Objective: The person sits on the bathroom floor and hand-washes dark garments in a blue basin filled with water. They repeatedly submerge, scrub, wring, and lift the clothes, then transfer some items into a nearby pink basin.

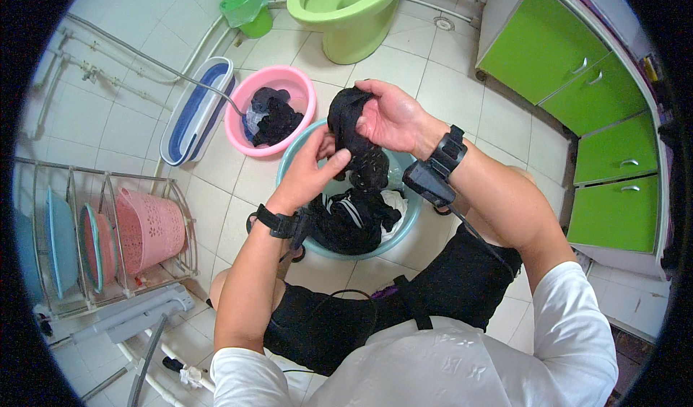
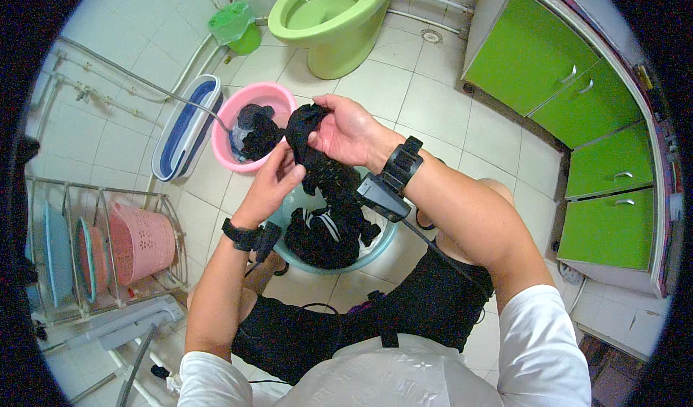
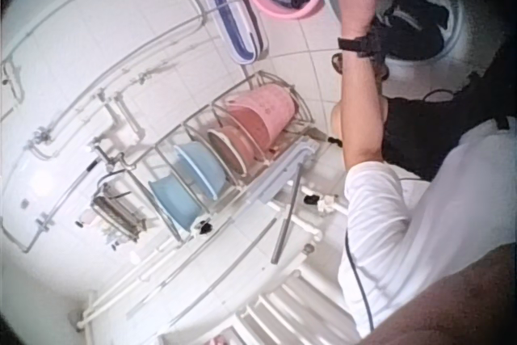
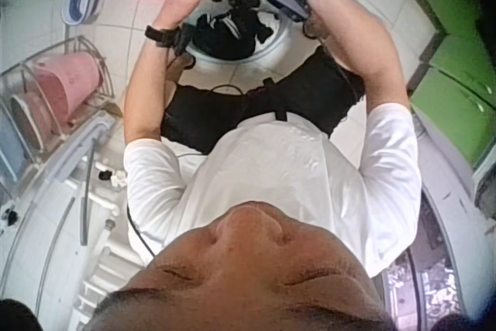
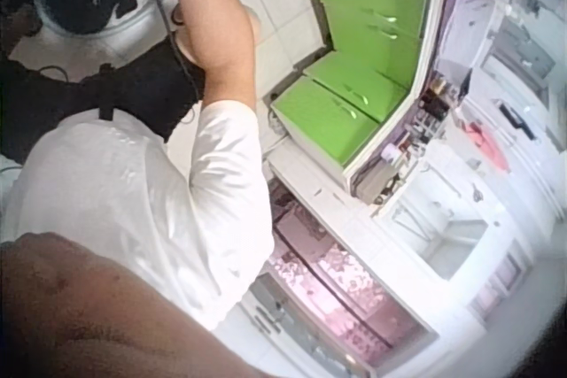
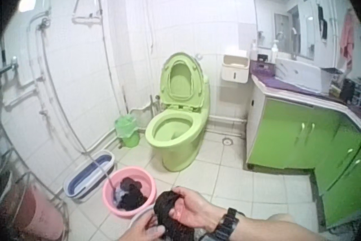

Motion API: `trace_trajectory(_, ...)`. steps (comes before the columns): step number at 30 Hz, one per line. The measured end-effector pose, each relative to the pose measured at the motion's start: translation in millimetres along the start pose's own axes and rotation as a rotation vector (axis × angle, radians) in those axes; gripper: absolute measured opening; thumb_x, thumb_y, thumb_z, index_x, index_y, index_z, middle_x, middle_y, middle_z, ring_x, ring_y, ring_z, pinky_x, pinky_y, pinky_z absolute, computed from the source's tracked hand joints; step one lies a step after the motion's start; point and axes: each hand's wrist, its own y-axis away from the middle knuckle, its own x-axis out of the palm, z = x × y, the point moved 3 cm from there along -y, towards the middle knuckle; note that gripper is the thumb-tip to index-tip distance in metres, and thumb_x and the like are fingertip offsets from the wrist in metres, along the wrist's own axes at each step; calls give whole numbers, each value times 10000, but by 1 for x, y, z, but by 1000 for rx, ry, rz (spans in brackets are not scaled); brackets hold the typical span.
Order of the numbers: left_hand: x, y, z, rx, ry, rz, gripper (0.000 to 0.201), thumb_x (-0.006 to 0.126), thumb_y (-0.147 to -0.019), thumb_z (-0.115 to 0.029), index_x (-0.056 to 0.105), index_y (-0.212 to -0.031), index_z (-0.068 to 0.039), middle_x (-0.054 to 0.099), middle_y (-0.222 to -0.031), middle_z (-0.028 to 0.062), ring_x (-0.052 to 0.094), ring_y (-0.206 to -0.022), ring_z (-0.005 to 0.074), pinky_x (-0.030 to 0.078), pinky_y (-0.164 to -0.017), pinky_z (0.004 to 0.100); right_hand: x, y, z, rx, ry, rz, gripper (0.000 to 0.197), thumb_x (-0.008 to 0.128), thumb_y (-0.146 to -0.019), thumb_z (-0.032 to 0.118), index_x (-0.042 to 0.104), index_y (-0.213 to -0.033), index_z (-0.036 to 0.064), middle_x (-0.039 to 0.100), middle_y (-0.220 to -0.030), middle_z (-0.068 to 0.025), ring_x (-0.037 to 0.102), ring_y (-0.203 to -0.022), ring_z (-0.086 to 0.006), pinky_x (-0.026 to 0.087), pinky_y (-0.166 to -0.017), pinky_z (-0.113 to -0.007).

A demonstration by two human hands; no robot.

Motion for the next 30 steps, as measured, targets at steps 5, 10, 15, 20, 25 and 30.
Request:
trace_trajectory(5, -19, -2, 12, -350, 48, 72, 270, 633, -976, -258, 642, -1074, -7, 673, -973, 6, 612, -834, 62, 499, -730, 226, -16, 6, 30, -71, 55, -92, 318, 366, -1063, 274, 527, -1027, 3, 667, -969, -158, 649, -848, -255, 559, -751, -356)
trace_trajectory(10, -39, -7, 8, -445, 359, 97, 342, 527, -1035, -321, 660, -1161, -33, 692, -1046, -13, 615, -922, 73, 484, -836, 259, -32, 15, 36, -53, 431, -405, 339, 423, -1051, 309, 560, -1023, -1, 693, -841, -130, 689, -707, -242, 594, -646, -338)
trace_trajectory(15, -42, -7, -8, -367, 675, 11, 384, 454, -1063, -314, 577, -1275, -18, 664, -1147, 37, 627, -993, 122, 482, -947, 292, -15, 32, 29, 128, 1612, -689, 637, 462, -958, 622, 694, -862, 36, 705, -726, -113, 693, -662, -197, 532, -569, -334)
trace_trajectory(20, -49, -9, -10, -343, 581, 16, 372, 449, -1064, -309, 578, -1274, -30, 652, -1167, 45, 618, -1056, 143, 485, -954, 312, 37, 40, 1, -676, 1772, -147, 310, 720, -860, 323, 664, -986, 46, 683, -875, -103, 668, -788, -279, 544, -763, -402)
trace_trajectory(25, -55, -5, -9, -351, 506, 56, 363, 467, -1058, -299, 581, -1273, -30, 661, -1165, 52, 624, -1056, 145, 489, -947, 313, 47, 30, -23, -487, 1801, 84, 319, 766, -800, 216, 645, -1055, 67, 644, -1050, -93, 616, -953, -261, 501, -842, -373)
trace_trajectory(30, -64, 2, -14, -418, 363, 33, 306, 488, -1056, -293, 636, -1123, -34, 660, -1012, -5, 594, -929, 80, 475, -874, 263, 33, 23, -13, -174, 1962, -8, 180, 746, -826, 216, 675, -911, 75, 643, -994, -92, 605, -916, -247, 491, -805, -364)
